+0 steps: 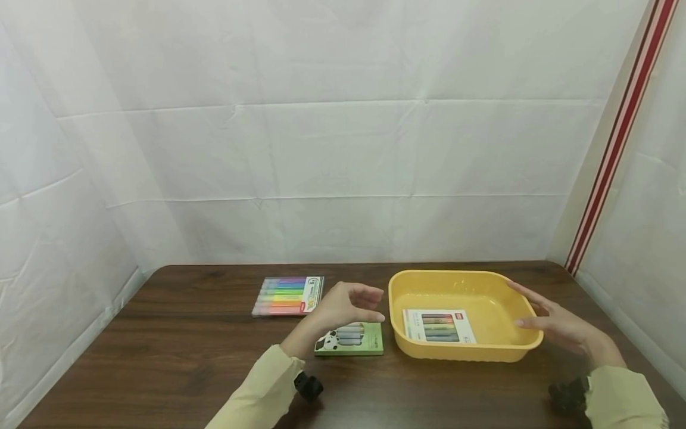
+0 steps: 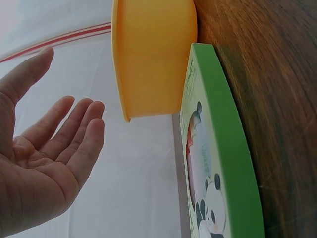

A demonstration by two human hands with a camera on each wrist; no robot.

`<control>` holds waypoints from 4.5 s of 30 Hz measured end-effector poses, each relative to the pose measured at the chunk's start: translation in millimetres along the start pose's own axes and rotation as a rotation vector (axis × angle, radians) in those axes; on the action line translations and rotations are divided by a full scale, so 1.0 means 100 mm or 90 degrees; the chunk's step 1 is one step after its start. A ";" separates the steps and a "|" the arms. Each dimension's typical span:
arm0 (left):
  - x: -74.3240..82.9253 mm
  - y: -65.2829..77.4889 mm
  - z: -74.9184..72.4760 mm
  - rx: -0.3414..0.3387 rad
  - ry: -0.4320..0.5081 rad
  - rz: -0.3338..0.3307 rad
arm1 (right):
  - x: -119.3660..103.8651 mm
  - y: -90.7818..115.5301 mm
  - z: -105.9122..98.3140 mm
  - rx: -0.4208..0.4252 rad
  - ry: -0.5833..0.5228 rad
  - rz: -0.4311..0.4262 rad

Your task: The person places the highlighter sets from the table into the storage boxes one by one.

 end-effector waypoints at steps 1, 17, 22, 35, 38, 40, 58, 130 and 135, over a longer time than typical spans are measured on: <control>0.00 0.00 -0.01 0.001 -0.001 -0.002 | 0.00 0.00 0.00 -0.002 -0.002 -0.002; -0.05 0.04 -0.13 0.021 0.000 0.011 | -0.02 0.00 0.01 -0.003 -0.003 0.001; -0.08 0.04 -0.17 0.014 -0.009 0.000 | -0.03 0.00 0.01 -0.017 -0.010 -0.003; -0.17 0.07 -0.27 0.015 0.006 -0.004 | -0.02 -0.02 -0.02 -0.016 0.004 0.012; -0.19 0.08 -0.29 0.014 0.006 -0.005 | -0.01 -0.02 -0.02 -0.014 0.010 0.022; -0.21 0.09 -0.30 0.016 0.004 -0.011 | -0.01 -0.01 -0.02 -0.013 0.012 0.024; -0.28 0.14 -0.38 0.005 -0.005 -0.028 | -0.05 -0.01 0.00 -0.011 0.008 0.007; -0.42 0.13 -0.27 -0.043 -0.288 -0.090 | -0.05 0.01 0.00 -0.016 0.000 -0.020; -0.43 0.12 -0.28 -0.039 -0.306 -0.100 | -0.04 0.01 -0.01 -0.010 0.011 -0.011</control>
Point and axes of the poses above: each hand's wrist, its own y-axis away from the middle knuckle, its own z-axis out of the palm, x = y × z, the point moved 5 cm from there along -y, towards the middle knuckle, and after that the axes turned 11 degrees about y, right-handed, at the moved point
